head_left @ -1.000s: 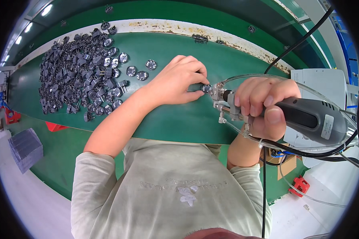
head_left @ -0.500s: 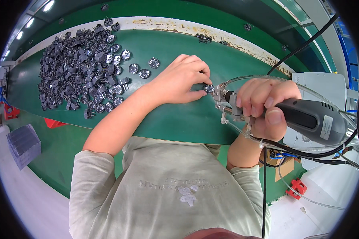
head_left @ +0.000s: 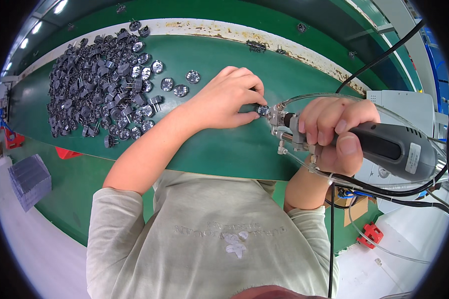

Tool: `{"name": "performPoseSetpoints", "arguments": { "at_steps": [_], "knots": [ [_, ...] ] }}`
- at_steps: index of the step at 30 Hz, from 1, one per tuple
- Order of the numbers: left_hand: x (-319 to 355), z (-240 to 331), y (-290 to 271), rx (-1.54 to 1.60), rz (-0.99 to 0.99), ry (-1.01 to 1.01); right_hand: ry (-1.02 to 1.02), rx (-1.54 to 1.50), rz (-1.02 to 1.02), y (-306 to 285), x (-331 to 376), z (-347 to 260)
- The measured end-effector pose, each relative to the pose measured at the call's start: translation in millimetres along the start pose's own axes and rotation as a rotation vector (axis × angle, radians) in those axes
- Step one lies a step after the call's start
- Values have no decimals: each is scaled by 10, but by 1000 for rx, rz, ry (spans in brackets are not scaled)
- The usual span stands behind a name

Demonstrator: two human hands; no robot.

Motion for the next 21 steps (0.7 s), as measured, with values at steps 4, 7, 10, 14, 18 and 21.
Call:
{"name": "performPoseSetpoints", "arguments": {
  "at_steps": [4, 7, 10, 14, 18, 21],
  "knots": [
    [-1, 9, -3, -5, 2, 8, 5, -7, -2, -22, -7, 11],
    [-6, 12, -1, -2, -4, 5, 4, -9, -6, -30, -1, 14],
    [-9, 11, -7, 0, 1, 4, 3, -24, -28, -22, -7, -22],
    [-6, 8, -4, -7, 4, 0, -9, -26, -49, -5, -8, -28],
    [-11, 10, -9, -4, -1, -7, -16, -22, -32, 6, -12, -24],
    [-9, 6, -4, 0, -2, -11, -32, -65, 20, 3, -7, -20]
  ]
}}
Point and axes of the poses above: each hand's wrist, its own x-axis away from the middle knuckle, its own y-axis out of the palm, z = x × y, the point moved 9 cm from there along -x, towards the middle knuckle, and after that the axes turned 13 degrees about z, right-handed, at the moved point
